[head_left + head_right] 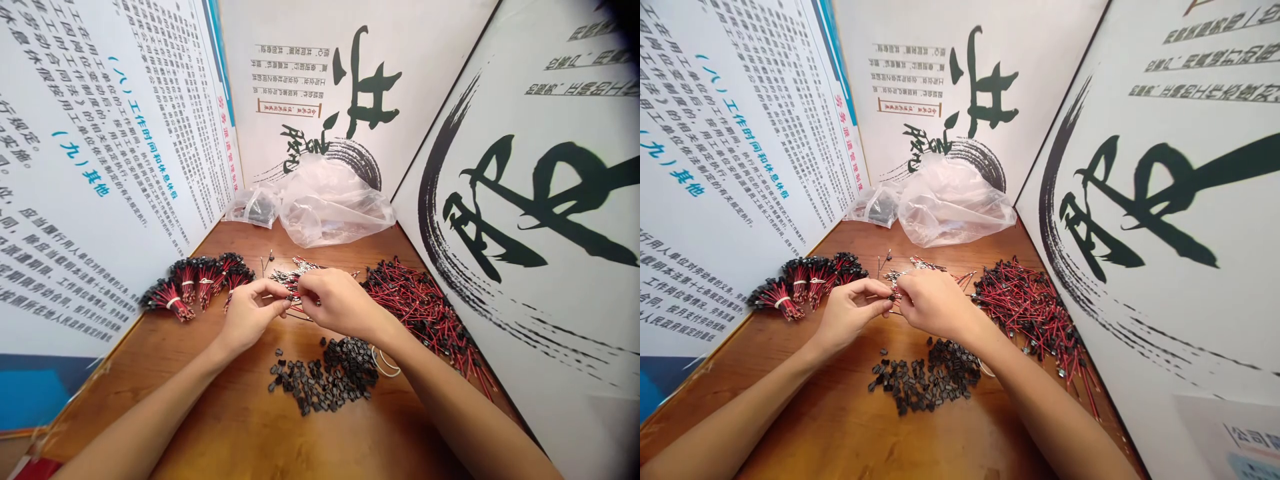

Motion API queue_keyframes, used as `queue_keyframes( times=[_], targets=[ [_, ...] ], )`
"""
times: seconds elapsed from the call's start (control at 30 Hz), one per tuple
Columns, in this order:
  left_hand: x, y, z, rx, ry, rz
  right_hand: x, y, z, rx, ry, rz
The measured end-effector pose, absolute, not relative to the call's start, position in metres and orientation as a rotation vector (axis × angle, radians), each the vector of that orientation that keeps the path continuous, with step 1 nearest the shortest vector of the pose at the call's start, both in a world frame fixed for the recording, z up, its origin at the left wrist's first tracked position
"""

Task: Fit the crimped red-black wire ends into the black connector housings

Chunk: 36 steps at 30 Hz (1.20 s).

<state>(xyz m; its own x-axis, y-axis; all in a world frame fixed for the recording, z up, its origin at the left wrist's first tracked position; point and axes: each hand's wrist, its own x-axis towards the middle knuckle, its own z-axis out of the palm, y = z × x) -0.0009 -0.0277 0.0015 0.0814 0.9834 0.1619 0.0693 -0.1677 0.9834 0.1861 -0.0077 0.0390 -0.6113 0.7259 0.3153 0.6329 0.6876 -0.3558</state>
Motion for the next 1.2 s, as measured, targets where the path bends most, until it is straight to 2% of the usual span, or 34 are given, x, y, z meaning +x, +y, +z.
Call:
queue_keyframes(
  times=[0.8, 1.2],
  targets=[
    [0.000, -0.031, 0.003, 1.362, 0.959, 1.246, 0.183, -0.011, 0.045, -0.933, -2.394, 0.575],
    [-0.001, -0.026, 0.000, 1.429, 1.009, 1.201, 0.191, -0.004, 0.054, -1.055, -2.534, 0.746]
  ],
)
